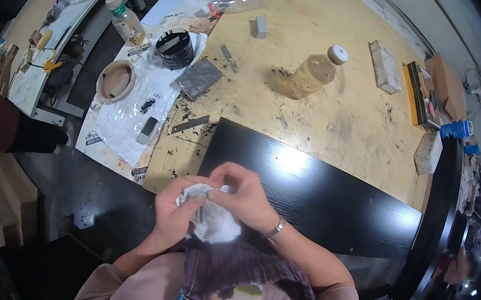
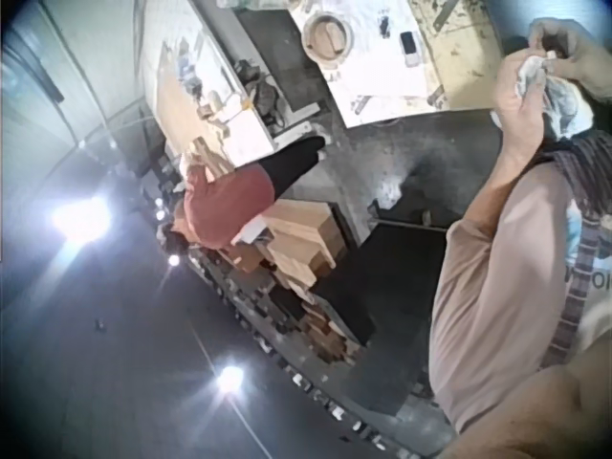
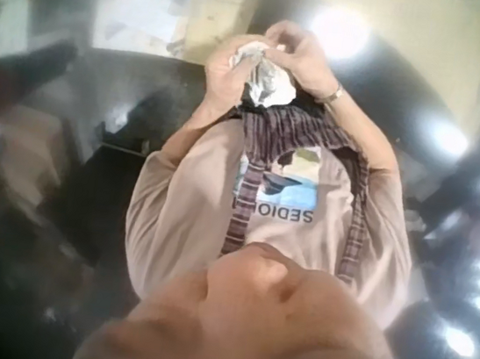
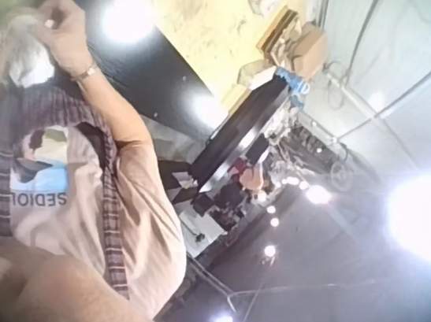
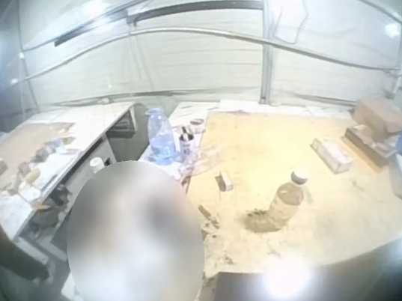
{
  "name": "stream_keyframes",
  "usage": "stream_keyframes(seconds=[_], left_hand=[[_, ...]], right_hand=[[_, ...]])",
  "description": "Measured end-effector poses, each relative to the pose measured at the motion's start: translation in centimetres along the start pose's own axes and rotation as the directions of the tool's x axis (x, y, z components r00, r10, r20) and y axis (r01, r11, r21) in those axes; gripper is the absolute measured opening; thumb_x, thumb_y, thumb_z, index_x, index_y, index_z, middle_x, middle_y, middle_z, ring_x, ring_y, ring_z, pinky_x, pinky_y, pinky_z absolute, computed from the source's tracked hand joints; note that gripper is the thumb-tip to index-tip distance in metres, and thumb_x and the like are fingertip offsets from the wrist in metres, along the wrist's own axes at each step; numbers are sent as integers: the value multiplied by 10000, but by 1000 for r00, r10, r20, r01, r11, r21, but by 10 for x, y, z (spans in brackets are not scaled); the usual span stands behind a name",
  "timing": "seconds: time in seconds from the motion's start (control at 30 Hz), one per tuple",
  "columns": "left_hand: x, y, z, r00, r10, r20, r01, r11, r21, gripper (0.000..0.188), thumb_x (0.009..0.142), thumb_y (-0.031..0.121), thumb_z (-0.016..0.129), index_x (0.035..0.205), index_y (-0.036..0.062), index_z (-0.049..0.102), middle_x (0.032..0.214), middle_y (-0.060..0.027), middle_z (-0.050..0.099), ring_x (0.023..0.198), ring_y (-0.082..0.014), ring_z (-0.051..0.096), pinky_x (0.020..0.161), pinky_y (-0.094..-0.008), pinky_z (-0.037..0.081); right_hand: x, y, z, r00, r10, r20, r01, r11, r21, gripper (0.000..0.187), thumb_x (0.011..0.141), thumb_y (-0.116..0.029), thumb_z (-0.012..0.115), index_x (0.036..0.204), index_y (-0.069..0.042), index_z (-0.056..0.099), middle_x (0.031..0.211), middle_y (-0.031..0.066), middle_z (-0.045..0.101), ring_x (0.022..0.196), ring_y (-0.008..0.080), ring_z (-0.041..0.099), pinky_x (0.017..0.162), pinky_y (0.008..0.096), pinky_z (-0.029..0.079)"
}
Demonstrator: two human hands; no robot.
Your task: The person repeatedly wipes a long black wooden plank with a white cloth, occasionally using a small rectangular block to rub the surface. The person also picks up and sets down a plastic bottle and a small container during the process.
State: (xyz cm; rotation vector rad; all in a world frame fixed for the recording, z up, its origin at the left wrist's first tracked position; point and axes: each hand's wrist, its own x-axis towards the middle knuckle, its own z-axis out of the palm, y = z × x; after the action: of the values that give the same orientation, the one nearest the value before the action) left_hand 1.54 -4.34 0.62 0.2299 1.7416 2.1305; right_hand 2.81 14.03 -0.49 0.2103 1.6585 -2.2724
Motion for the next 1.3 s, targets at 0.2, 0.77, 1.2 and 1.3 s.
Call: stream_keyframes(seconds=[0.2,0.77,1.2,1.3], left_hand=[[-4,-1,-11,982,106,-158,-134,975,-176,289,876,-96,559,1140,-58,671,1114,-143,721,988,-169,675,906,-292,520],[3,1,5,976,-105,193,126,987,-96,324,887,33,740,1193,-34,656,992,-41,709,886,-88,657,783,-243,532],[-1,-9,16,958,-235,164,285,836,-468,264,966,23,579,1205,-51,666,1077,-93,722,940,-150,691,841,-299,544],[-3,-13,10,963,-227,147,271,819,-507,276,977,14,568,1232,-50,654,1113,-101,719,976,-157,688,867,-299,543]], right_hand=[[-13,11,4,997,-21,-75,37,973,226,315,857,-28,795,1137,5,654,1097,47,681,1010,113,641,882,272,526],[-25,-7,-16,984,-17,-179,6,998,-65,135,846,-74,788,869,25,699,786,4,695,706,50,596,617,243,489],[9,-37,-94,866,-232,-443,182,971,-153,133,877,-36,724,997,-6,677,836,38,661,729,122,629,652,267,522],[53,-52,-157,513,-555,-654,81,790,-607,681,763,-88,866,1336,32,517,1250,154,589,1010,233,630,888,343,566]])
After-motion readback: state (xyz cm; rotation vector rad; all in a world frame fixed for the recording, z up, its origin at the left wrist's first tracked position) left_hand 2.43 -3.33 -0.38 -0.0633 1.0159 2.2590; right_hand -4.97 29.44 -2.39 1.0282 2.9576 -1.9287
